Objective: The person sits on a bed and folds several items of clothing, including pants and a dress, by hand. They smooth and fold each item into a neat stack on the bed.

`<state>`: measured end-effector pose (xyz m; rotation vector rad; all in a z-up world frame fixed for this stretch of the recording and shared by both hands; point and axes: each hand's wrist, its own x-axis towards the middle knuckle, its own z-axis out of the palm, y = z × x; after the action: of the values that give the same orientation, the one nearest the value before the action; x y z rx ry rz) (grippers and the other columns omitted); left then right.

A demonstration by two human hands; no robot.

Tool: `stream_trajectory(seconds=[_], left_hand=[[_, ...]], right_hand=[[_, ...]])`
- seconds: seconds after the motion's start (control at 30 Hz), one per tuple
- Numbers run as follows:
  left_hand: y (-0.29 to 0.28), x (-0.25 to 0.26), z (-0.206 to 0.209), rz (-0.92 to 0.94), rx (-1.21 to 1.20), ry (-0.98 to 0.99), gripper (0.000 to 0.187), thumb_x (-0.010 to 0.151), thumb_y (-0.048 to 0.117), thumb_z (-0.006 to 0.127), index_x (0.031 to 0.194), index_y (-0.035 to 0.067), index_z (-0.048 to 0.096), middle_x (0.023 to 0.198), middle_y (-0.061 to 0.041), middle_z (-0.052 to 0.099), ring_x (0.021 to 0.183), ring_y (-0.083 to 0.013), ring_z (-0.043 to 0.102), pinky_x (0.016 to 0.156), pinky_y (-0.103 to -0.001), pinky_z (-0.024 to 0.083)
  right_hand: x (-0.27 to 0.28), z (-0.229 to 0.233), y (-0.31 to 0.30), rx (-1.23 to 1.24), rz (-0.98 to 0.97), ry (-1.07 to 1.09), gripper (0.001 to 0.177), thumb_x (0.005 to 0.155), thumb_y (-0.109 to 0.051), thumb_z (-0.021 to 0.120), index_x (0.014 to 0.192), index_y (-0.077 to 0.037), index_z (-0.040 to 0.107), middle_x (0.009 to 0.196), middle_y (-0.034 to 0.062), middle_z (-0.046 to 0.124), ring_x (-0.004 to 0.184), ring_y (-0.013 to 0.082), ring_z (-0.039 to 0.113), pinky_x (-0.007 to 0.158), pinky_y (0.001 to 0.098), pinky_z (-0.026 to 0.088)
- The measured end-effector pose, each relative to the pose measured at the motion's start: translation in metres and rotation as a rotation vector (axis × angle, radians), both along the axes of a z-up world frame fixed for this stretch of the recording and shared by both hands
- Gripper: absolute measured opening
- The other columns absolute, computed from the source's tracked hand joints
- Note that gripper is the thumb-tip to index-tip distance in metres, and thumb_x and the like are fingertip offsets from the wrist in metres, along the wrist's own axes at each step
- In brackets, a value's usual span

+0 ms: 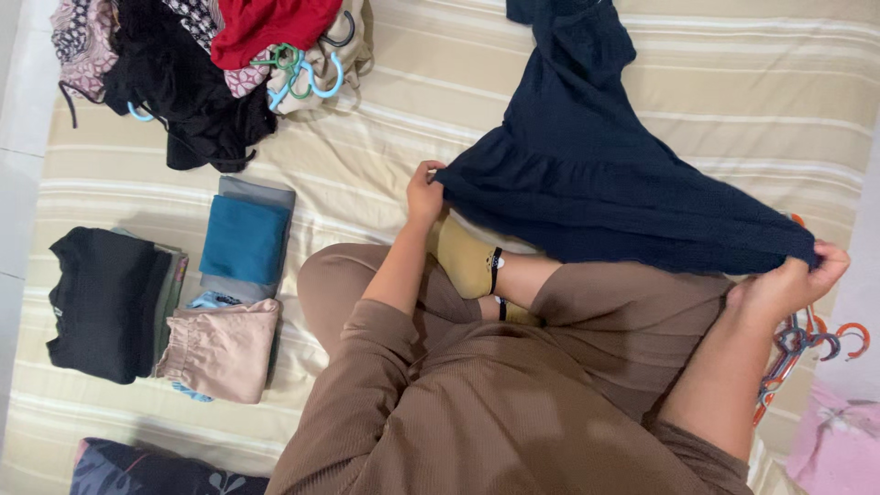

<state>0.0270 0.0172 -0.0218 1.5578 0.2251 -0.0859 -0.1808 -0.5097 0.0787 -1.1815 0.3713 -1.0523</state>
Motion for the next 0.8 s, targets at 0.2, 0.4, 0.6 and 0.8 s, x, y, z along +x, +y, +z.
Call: stream_trajectory(seconds=[0.2, 0.4, 0.6, 0.8], left_hand=[[0.031, 0.005, -0.001, 0.187, 0.081, -0.147, 0.040, 0.085, -0.008, 0.047, 0.113, 0.008, 0.071, 0.083, -0.005, 0.065, 0.068, -0.0110, 0.054, 0.059, -0.026, 0.046], [0.095, 0.005, 0.103, 0.270, -0.193, -0.108, 0.043, 0.081, 0.002, 0.040, 0.114, 0.016, 0.065, 0.099, -0.005, 0.060, 0.078, -0.0115, 0.057, 0.062, -0.025, 0.051], [0.174, -0.015, 0.245, 0.035, 0.110, -0.555, 0.044, 0.082, 0.005, 0.038, 0.119, 0.004, 0.063, 0.117, -0.009, 0.062, 0.106, -0.0158, 0.060, 0.091, -0.027, 0.050], [0.185, 0.154, 0.300, -0.303, 0.443, 0.059, 0.033, 0.101, 0.015, 0.042, 0.108, 0.016, 0.075, 0.073, -0.005, 0.065, 0.060, -0.0151, 0.063, 0.053, -0.031, 0.053]], right_hand=[[0.002, -0.002, -0.003, 0.274, -0.065, 0.018, 0.028, 0.095, 0.015, 0.056, 0.108, -0.009, 0.049, 0.110, 0.0221, 0.070, 0.104, 0.0380, 0.079, 0.096, 0.0495, 0.065], [-0.014, 0.016, -0.046, -0.183, -0.052, 0.243, 0.032, 0.100, 0.019, 0.057, 0.117, -0.008, 0.054, 0.121, 0.0148, 0.063, 0.109, 0.0326, 0.070, 0.102, 0.0460, 0.065], [0.025, 0.028, -0.077, -0.321, 0.045, 0.820, 0.028, 0.100, 0.013, 0.056, 0.119, -0.007, 0.056, 0.114, 0.0147, 0.065, 0.101, 0.0303, 0.069, 0.094, 0.0442, 0.062], [0.081, 0.033, -0.063, -0.390, 0.208, 1.082, 0.026, 0.100, 0.007, 0.054, 0.122, -0.007, 0.058, 0.107, 0.0146, 0.066, 0.093, 0.0279, 0.068, 0.086, 0.0423, 0.060]])
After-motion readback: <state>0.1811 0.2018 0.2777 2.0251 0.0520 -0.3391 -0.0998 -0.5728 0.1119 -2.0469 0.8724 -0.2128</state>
